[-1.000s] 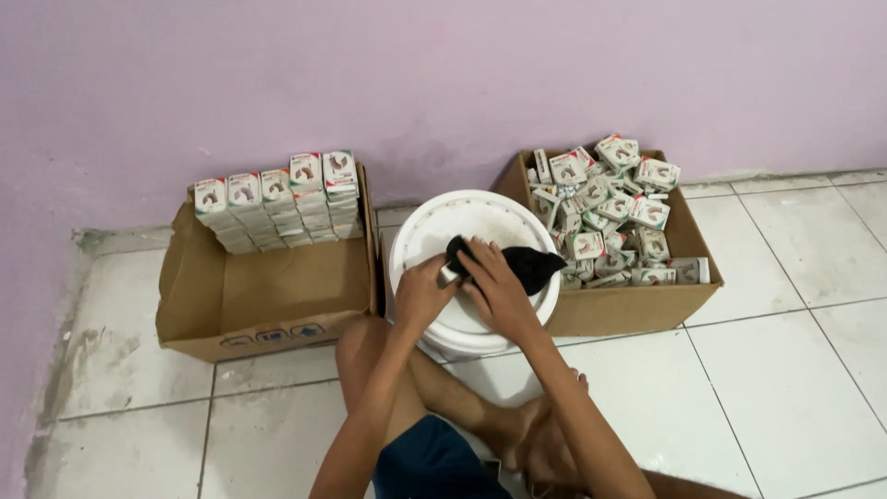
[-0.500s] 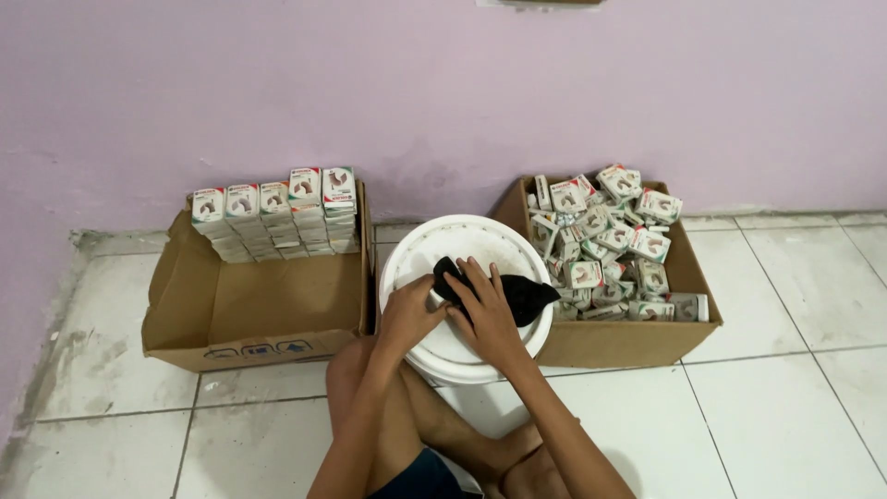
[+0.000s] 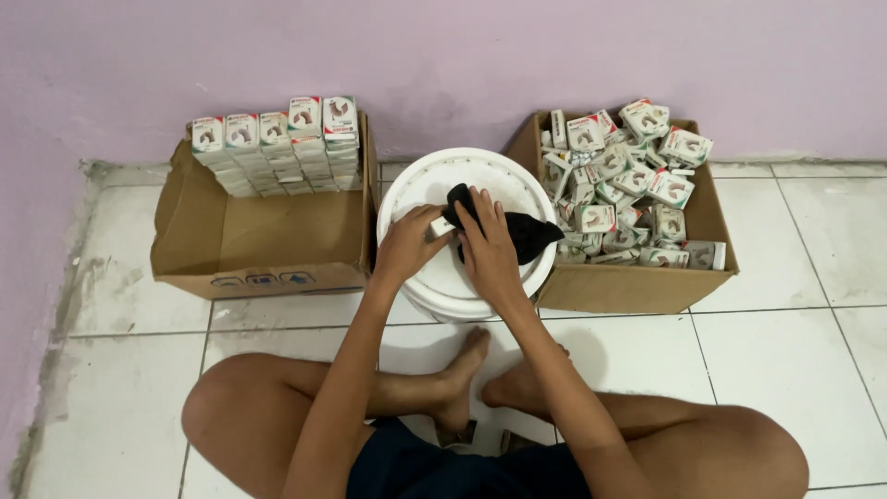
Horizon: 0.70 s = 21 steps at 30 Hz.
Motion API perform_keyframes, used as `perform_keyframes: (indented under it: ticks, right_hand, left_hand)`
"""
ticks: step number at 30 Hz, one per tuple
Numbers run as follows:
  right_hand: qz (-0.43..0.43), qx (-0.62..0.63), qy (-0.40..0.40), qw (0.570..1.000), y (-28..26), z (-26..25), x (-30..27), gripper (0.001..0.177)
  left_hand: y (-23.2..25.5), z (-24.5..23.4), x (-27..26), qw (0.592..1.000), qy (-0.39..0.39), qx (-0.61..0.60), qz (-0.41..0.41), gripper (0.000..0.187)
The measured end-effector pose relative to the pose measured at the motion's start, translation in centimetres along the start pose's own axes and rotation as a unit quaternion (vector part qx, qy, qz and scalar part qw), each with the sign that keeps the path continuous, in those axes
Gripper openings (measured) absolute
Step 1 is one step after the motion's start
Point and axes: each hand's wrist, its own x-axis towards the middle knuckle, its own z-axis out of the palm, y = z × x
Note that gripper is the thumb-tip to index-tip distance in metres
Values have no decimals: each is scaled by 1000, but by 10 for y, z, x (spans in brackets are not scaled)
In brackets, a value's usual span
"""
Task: Wiping dust or residue off small product boxes using a cloth before sorting them.
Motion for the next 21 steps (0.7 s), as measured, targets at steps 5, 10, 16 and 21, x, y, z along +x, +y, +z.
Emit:
perform_keyframes:
  ticks: [5, 10, 16, 21]
  right_hand:
    - [-51, -9, -32, 998, 3, 4, 2, 49]
    - [8, -51, -26, 998, 4, 1, -2, 66]
    - [-10, -28, -50, 998, 0, -3, -6, 71]
    - [-87, -38, -76, 993, 2, 1, -4, 66]
  left_hand:
    - [-31, 16, 11, 999, -12, 33, -26, 43]
    - [18, -11, -3, 1000, -8, 9, -12, 43]
    - [9, -1, -11, 999, -24, 43, -21, 58]
    - [-22, 14, -8, 997, -38, 63, -1, 58]
